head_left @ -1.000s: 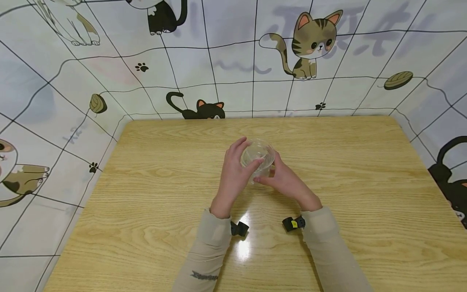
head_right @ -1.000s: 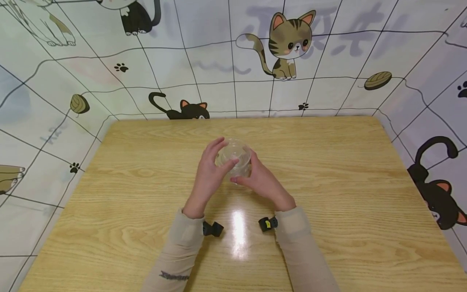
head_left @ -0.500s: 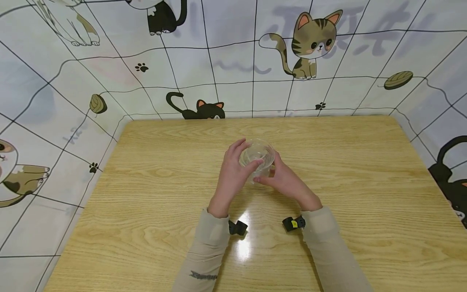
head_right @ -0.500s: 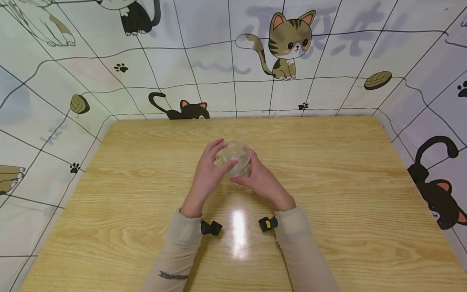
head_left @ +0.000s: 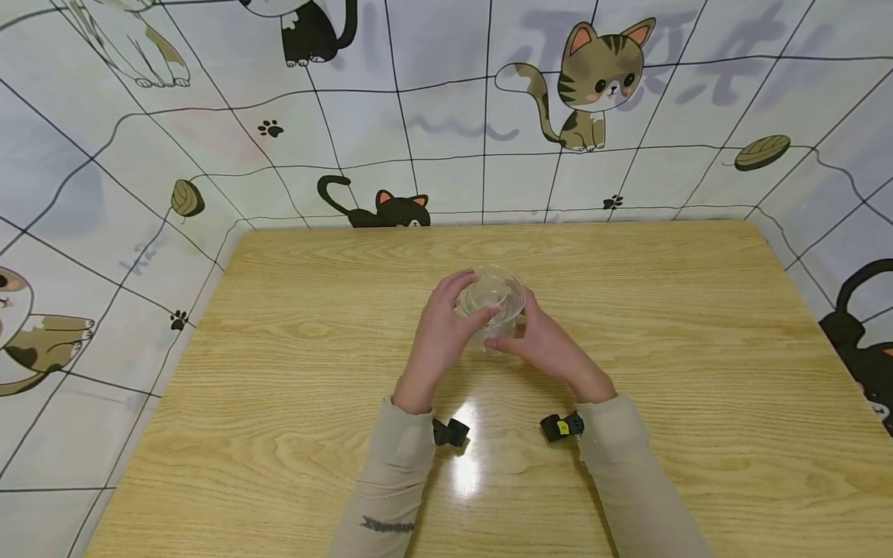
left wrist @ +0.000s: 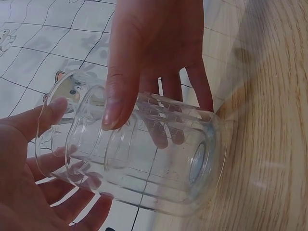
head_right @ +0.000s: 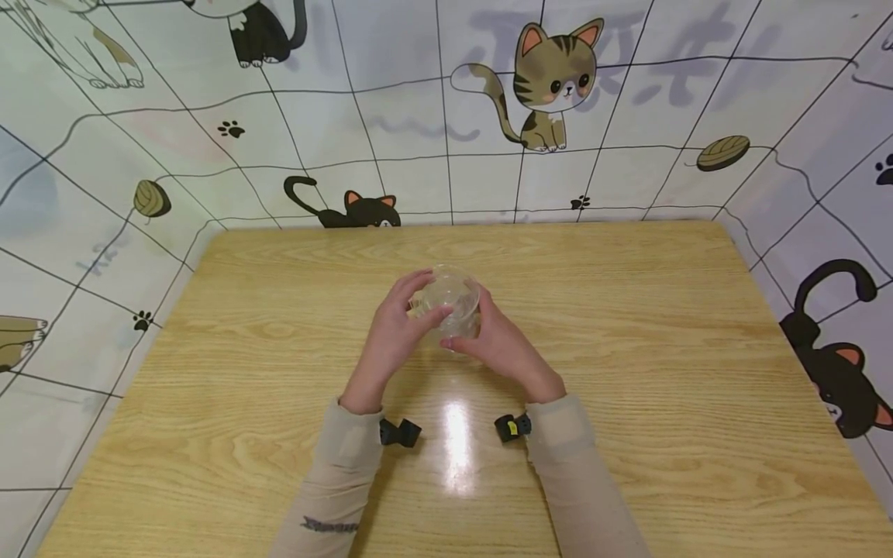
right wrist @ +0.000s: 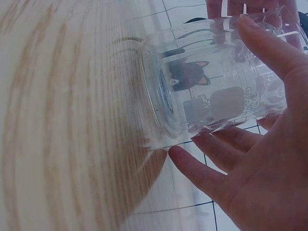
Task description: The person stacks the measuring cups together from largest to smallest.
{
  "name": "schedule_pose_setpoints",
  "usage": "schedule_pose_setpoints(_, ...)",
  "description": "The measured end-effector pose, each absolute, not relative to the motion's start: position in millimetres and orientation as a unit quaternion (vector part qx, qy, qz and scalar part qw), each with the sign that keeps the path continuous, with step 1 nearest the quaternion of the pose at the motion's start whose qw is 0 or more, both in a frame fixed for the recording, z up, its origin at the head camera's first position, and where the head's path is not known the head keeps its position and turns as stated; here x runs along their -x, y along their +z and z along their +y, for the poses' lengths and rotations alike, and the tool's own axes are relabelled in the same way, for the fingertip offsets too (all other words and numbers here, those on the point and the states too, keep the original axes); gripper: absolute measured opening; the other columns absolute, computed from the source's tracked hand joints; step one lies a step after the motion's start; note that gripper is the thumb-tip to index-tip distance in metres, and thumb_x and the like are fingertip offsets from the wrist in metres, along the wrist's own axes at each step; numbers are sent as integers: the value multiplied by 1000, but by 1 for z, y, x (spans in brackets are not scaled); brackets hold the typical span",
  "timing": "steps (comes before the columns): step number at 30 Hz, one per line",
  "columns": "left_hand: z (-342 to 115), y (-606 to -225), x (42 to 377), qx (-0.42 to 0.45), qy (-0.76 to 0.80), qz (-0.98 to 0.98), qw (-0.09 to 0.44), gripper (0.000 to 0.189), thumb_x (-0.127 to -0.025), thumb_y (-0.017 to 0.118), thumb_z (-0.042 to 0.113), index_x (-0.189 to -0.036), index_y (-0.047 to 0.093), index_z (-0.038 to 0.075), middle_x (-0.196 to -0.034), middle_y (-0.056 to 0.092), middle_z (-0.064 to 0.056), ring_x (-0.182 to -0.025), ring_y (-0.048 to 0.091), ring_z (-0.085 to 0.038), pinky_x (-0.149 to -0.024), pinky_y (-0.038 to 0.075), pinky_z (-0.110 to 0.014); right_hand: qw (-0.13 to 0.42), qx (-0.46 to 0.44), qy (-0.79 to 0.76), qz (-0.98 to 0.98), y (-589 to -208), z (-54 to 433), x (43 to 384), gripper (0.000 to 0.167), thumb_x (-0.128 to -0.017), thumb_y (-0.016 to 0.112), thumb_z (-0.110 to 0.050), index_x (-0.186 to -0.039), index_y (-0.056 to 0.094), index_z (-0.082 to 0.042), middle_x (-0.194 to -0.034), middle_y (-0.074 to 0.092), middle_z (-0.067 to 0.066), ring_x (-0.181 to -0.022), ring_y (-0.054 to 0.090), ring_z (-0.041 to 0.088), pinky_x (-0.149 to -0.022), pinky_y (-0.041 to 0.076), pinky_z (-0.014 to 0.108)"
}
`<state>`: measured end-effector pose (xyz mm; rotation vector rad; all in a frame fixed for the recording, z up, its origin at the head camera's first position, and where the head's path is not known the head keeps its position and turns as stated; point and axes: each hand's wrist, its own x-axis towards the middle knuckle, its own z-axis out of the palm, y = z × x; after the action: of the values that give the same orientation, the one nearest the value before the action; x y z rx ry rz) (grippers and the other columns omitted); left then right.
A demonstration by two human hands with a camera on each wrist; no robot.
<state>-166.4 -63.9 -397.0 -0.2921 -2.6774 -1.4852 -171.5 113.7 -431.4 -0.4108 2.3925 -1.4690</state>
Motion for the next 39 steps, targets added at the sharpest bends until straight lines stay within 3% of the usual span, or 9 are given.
schedule_pose_setpoints(18,-65,-399,167,85,-481,-872,29,58,-75,66,46,-122,52,14,-130,42,6,-112,43,-11,-84,43,-36,147,153,-517,830,-432,114,172,97,-71,71,-44,-141,5,-31,-136,33,6,-113,46,28,-84,45,39)
schedule_pose_setpoints(26,-66,-396,168,86,-445,-891,30,60,-75,65,49,-121,53,12,-133,41,4,-121,37,-16,-96,33,-39,145,154,-518,829,-432,115,172,98,-71,71,-44,-141,4,-30,-136,33,7,-111,48,26,-84,45,38)
schedule_pose_setpoints(39,-67,-389,167,94,-408,-908,19,56,-76,66,46,-118,55,11,-137,36,1,-124,34,-21,-96,33,-42,146,153,-506,836,-434,115,173,99,-70,70,-49,-141,2,-31,-138,32,6,-116,43,24,-90,40,42)
